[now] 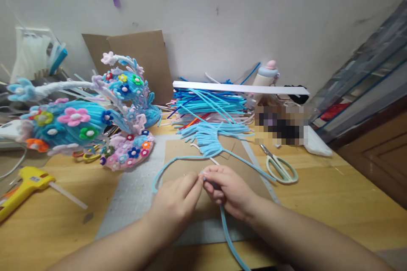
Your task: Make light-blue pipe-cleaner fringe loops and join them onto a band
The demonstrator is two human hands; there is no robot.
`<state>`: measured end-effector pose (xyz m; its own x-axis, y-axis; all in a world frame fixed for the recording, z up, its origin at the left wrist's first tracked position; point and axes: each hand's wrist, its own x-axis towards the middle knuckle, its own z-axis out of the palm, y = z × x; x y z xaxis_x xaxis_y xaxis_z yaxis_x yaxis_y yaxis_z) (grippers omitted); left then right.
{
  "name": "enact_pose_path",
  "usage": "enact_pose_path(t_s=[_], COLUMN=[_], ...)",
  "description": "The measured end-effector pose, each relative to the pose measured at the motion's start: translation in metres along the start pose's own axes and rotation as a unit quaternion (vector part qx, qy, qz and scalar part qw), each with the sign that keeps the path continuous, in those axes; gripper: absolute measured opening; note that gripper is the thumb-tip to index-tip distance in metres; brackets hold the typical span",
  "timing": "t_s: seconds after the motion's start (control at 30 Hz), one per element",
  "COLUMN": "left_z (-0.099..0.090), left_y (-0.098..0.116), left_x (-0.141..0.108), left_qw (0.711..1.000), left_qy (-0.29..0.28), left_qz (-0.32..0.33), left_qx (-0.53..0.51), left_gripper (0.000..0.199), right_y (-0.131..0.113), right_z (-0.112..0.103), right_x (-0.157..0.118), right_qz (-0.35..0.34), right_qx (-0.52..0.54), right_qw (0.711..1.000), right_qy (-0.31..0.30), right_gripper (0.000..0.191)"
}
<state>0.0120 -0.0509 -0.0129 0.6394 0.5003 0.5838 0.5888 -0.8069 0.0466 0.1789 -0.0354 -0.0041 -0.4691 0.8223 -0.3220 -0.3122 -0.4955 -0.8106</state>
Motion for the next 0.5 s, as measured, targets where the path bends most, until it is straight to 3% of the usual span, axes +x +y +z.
enact_pose_path(t_s=[0.13, 0.23, 0.3, 0.37, 0.5], left_z=[-0.002, -0.006, -0.010, -0.012, -0.014], left_y=[0.004, 0.005, 0.003, 0.002, 0.002], left_x=[0.000, 0.003, 0.006, 0.008, 0.010], left_qw=[0.999, 0.993, 0.972, 0.951, 0.937], left_qy=[-0.007, -0.022, -0.053, -0.099, -0.155], left_qz=[-0.007, -0.105, -0.170, -0.192, -0.191], left_qx=[0.048, -0.055, -0.155, -0.223, -0.249], left_gripper=[0.024, 0.021, 0.025, 0.036, 0.043], right_y=[-0.003, -0.004, -0.005, -0.007, -0.011], right_z=[-0.001, -0.002, -0.003, -0.005, -0.010], right_x=[0.001, 0.002, 0.002, 0.002, 0.001], right_qz=[-0.045, -0.048, -0.046, -0.038, 0.003], right_qx=[-0.060, -0.126, -0.175, -0.218, -0.250], right_qw=[0.997, 0.990, 0.983, 0.975, 0.968], right_qy=[-0.016, -0.032, -0.036, -0.030, -0.028], right_gripper=[0.021, 0.020, 0.015, 0.008, 0.004])
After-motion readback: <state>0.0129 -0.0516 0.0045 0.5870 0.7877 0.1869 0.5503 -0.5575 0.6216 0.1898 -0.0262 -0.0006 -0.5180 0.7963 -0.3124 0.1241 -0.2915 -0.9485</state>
